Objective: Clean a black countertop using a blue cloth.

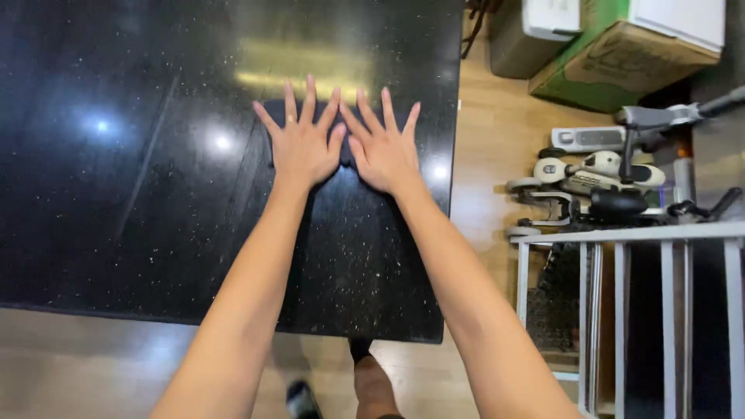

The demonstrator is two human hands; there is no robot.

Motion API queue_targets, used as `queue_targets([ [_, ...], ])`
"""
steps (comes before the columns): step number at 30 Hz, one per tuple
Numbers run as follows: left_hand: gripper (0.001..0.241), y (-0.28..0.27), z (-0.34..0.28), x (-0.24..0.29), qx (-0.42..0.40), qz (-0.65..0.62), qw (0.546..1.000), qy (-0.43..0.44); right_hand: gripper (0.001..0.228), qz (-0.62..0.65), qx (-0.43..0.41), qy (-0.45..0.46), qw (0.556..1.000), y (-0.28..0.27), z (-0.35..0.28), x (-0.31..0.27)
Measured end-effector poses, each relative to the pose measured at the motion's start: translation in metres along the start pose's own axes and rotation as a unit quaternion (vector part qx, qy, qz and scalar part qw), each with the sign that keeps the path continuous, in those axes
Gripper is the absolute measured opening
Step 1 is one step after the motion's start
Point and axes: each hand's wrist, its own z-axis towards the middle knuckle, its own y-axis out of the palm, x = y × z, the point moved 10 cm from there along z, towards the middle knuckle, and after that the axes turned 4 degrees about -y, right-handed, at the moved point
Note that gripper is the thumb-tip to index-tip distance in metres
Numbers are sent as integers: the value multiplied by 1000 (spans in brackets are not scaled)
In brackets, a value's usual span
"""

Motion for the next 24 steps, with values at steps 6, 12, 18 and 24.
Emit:
queue_targets([
  [6, 68, -25, -162, 39, 3, -17, 996, 92, 60, 27, -1, -9, 1000, -35, -154, -65],
  [12, 72, -54, -315, 69, -34, -21, 992, 118, 65, 44, -56, 3, 997, -57, -296, -140],
  [18, 63, -36, -331, 72, 10, -58, 993, 107, 60, 75, 40, 92, 992, -46, -324, -139],
  [24, 58, -31, -307, 83, 55, -46, 995, 65, 57, 22, 31, 205, 978, -25, -307, -114],
])
